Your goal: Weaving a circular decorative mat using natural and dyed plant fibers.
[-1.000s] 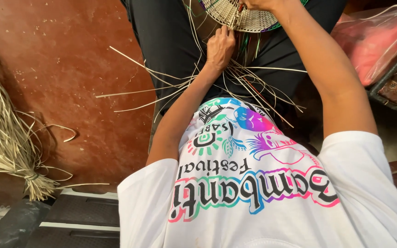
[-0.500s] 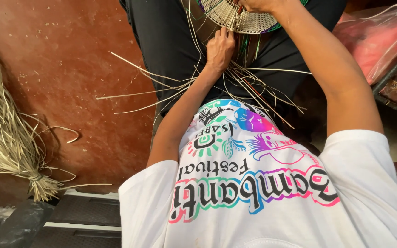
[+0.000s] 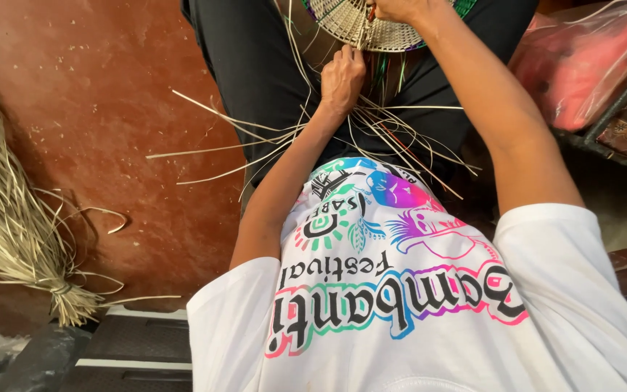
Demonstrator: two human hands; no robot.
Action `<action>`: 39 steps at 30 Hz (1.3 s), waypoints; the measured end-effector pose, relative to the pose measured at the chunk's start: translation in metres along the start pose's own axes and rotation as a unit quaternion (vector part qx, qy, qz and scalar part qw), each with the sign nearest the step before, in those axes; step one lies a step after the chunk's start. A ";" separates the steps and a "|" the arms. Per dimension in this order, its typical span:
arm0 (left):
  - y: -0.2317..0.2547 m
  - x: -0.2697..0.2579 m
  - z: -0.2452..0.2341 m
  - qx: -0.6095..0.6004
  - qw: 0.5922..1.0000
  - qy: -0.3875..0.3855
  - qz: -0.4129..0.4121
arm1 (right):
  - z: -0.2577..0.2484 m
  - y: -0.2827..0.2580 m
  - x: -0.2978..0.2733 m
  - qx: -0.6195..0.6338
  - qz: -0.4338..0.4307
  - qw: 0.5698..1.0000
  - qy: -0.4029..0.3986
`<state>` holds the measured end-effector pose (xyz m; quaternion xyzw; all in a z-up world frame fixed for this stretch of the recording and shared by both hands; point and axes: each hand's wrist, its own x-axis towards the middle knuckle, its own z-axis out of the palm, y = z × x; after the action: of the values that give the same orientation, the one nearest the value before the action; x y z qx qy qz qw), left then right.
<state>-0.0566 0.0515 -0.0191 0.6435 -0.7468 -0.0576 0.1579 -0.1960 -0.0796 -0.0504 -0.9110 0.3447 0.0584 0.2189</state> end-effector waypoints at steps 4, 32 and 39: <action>-0.001 -0.003 0.001 -0.028 1.000 -0.006 -0.012 | -0.029 -0.029 -0.014 -0.021 -0.006 1.000 -0.008; -0.033 0.065 -0.118 -0.153 0.983 0.012 -0.097 | -0.172 -0.109 -0.055 0.599 0.077 0.685 0.408; -0.019 0.073 -0.136 -0.052 0.987 0.136 -0.074 | -0.212 -0.154 -0.055 0.519 -0.080 0.764 0.375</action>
<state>-0.0051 -0.0075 0.1154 0.6898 -0.6647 -0.0196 0.2861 -0.1461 -0.0366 0.2095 -0.6320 0.3025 -0.4935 0.5153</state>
